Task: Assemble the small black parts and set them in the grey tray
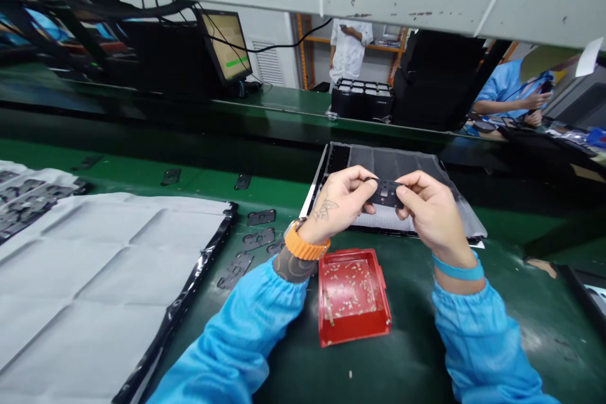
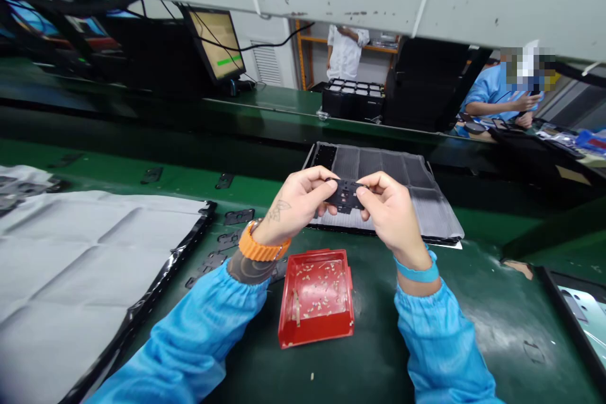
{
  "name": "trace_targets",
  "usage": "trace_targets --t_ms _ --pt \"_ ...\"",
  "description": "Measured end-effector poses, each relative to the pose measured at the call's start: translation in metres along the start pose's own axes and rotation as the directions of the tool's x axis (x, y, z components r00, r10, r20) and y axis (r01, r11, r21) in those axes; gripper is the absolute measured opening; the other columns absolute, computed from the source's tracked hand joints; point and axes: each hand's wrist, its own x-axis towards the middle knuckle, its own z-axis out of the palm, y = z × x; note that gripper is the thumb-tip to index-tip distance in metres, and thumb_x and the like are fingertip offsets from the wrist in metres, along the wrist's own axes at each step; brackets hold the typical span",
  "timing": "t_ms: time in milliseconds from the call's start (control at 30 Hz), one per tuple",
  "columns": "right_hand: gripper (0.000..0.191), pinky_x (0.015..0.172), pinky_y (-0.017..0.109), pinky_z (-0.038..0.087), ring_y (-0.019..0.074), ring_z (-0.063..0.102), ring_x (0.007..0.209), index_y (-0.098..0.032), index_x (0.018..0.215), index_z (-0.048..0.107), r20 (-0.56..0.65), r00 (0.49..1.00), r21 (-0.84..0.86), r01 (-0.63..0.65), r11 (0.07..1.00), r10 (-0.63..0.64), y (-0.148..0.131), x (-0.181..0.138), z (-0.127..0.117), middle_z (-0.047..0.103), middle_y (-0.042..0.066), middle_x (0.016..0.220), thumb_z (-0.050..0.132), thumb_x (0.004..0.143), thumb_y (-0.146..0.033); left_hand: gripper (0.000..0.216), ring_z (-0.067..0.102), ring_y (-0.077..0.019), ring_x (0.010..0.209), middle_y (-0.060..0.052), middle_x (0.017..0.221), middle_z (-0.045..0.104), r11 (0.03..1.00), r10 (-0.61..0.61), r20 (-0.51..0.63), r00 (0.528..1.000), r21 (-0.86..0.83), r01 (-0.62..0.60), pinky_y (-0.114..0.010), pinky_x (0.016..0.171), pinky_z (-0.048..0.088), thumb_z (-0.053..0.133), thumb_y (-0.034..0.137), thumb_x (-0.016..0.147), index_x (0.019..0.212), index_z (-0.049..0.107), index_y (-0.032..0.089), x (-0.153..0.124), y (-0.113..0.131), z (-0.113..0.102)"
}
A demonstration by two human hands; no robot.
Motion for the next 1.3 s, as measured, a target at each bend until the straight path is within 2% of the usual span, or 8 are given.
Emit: trace_targets --t_ms 67,200,367,567,700,833,1100,1300 --pt "0.021 0.046 0.021 0.043 0.0089 0.054 0.046 -0.017 0.086 0.066 0.006 1.0 -0.077 0.006 0.997 -0.005 0.002 0.005 -0.007 0.059 -0.005 0.06 0.075 0.081 -0.036 0.02 0.066 -0.012 0.057 -0.002 0.068 0.071 0.998 0.022 0.0 1.0 0.066 -0.022 -0.018 0.048 0.043 0.073 0.029 0.079 0.094 0.069 0.015 0.003 0.001 -0.009" --pt "0.026 0.052 0.024 0.05 0.0126 0.063 0.051 -0.017 0.095 0.062 0.041 0.998 -0.268 -0.043 0.963 0.056 0.026 0.021 -0.018 0.062 -0.004 0.064 0.069 0.08 -0.037 0.025 0.071 -0.0157 0.085 -0.009 0.097 0.078 0.982 0.177 -0.192 0.965 0.102 -0.16 -0.021 0.064 0.052 0.074 0.024 0.08 0.103 0.071 0.015 0.006 0.005 -0.026" --pt "0.019 0.049 0.023 0.042 0.0136 0.059 0.047 -0.017 0.091 0.064 0.183 0.947 -0.531 -0.131 0.837 0.264 0.085 0.037 -0.012 0.059 -0.006 0.052 0.06 0.075 -0.026 0.021 0.072 -0.0166 0.086 -0.007 0.094 0.078 0.967 0.253 -0.312 0.916 0.076 -0.242 -0.021 0.062 0.054 0.072 0.024 0.082 0.101 0.072 0.016 0.003 0.013 -0.035" --pt "0.018 0.052 0.022 0.036 0.0123 0.052 0.049 -0.019 0.091 0.068 0.234 0.934 -0.679 -0.042 0.733 0.27 0.125 0.038 -0.002 0.055 -0.009 0.051 0.059 0.077 -0.023 0.016 0.073 -0.0158 0.084 -0.005 0.091 0.078 0.96 0.278 -0.323 0.905 0.068 -0.271 -0.021 0.063 0.055 0.069 0.022 0.084 0.098 0.073 0.017 0.0 0.017 -0.036" --pt "0.016 0.06 0.024 0.043 0.0145 0.06 0.061 -0.019 0.093 0.069 0.26 0.932 -0.755 0.034 0.655 0.251 0.135 0.038 -0.004 0.066 -0.003 0.067 0.058 0.081 -0.02 0.011 0.072 -0.0156 0.081 -0.006 0.088 0.078 0.964 0.265 -0.308 0.914 0.053 -0.262 -0.022 0.063 0.054 0.069 0.02 0.082 0.093 0.072 0.016 0.0 0.019 -0.034" --pt "0.019 0.082 0.03 0.05 0.0195 0.067 0.086 -0.019 0.098 0.072 0.282 0.937 -0.824 0.126 0.553 0.208 0.142 0.037 -0.004 0.072 0.005 0.09 0.06 0.085 -0.015 0.01 0.073 -0.017 0.085 -0.006 0.09 0.078 0.963 0.269 -0.281 0.921 0.068 -0.261 -0.023 0.066 0.055 0.068 0.02 0.083 0.092 0.072 0.016 0.001 0.019 -0.032" --pt "0.04 0.115 0.05 0.041 0.0351 0.051 0.139 -0.015 0.133 0.069 0.408 0.899 -0.855 0.316 0.41 0.157 0.14 0.03 0.005 0.057 0.021 0.147 0.063 0.095 -0.028 0.008 0.073 -0.017 0.087 -0.006 0.091 0.078 0.961 0.278 -0.274 0.921 0.074 -0.268 -0.025 0.072 0.057 0.067 0.019 0.085 0.091 0.072 0.017 0.001 0.019 -0.036" --pt "0.036 0.119 0.049 0.039 0.0303 0.053 0.143 -0.018 0.133 0.07 0.51 0.84 -0.821 0.411 0.395 0.186 0.141 0.028 0.005 0.058 0.018 0.152 0.06 0.099 -0.025 0.009 0.073 -0.0169 0.086 -0.006 0.091 0.077 0.961 0.275 -0.278 0.92 0.061 -0.269 -0.025 0.073 0.056 0.069 0.019 0.084 0.092 0.073 0.016 0.002 0.021 -0.04"
